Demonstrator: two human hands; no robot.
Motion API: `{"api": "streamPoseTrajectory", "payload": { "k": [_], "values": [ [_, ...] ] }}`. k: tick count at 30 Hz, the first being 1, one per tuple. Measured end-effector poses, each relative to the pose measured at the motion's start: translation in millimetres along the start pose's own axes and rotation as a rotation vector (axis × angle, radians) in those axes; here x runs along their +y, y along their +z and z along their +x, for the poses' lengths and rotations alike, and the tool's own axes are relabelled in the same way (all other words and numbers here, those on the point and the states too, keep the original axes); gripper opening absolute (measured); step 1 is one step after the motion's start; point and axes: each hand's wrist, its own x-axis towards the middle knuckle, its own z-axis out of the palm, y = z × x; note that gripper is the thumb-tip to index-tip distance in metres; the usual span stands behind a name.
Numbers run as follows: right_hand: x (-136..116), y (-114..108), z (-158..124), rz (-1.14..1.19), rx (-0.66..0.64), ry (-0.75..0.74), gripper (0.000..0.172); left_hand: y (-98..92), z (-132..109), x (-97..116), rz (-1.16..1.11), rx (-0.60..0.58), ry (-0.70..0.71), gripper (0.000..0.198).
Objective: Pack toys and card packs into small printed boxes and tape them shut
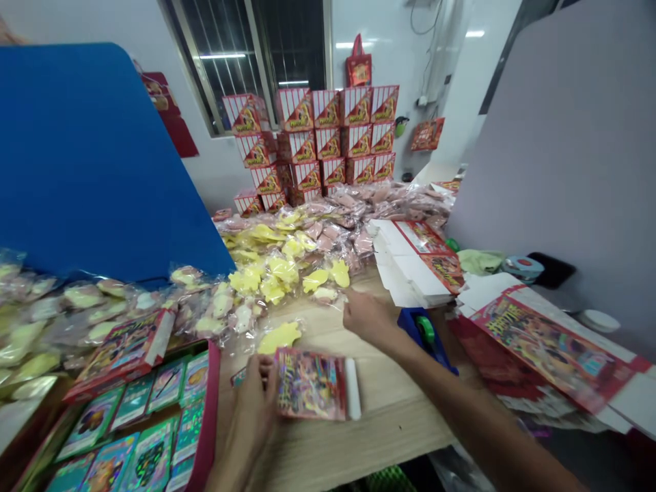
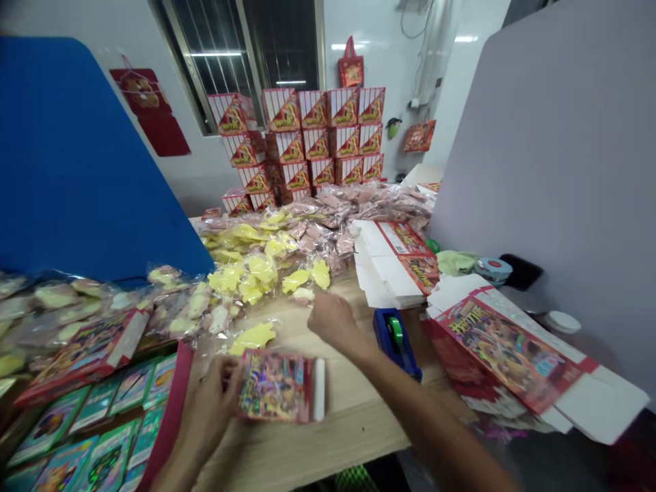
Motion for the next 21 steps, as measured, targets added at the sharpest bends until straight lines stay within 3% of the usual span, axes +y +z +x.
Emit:
{"api": "streamPoseTrajectory", "payload": {
  "k": [2,4,7,10,12,14,17,21],
  "values": [
    [13,-7,38,-0.071,0.032,0.011,0.041,14.4,-15,-11,0.095,0.029,0.008,0.02],
    [24,-8,76,-0.141,0.074,0.018,0.05,26.2,-24,-14,0.144,0.01,0.118,0.019],
    [40,-3,122,-0.195,0.139,0.045,0.066,39.4,-24,-13,0.211,-0.279,0.345,0.038],
    [54,4,150,-0.183,0.195,0.069,0.063,52.6,-14,-10,0.318,-0.591,0.423,0.046],
    [63,8,162,-0.153,0.231,0.074,0.055,61.3,-9,-8,0.336,-0.672,0.393,0.042],
    [70,9,171,-0.103,0.254,0.066,0.042,68.2,-7,-6,0.301,-0.717,0.368,0.051],
    [78,4,179,0.017,0.259,0.023,0.019,73.4,-11,-2,0.241,-0.702,0.235,0.074],
    [78,-10,178,0.262,0.282,-0.063,0.015,70.7,-18,9,0.268,-0.634,0.072,0.108]
  ]
}}
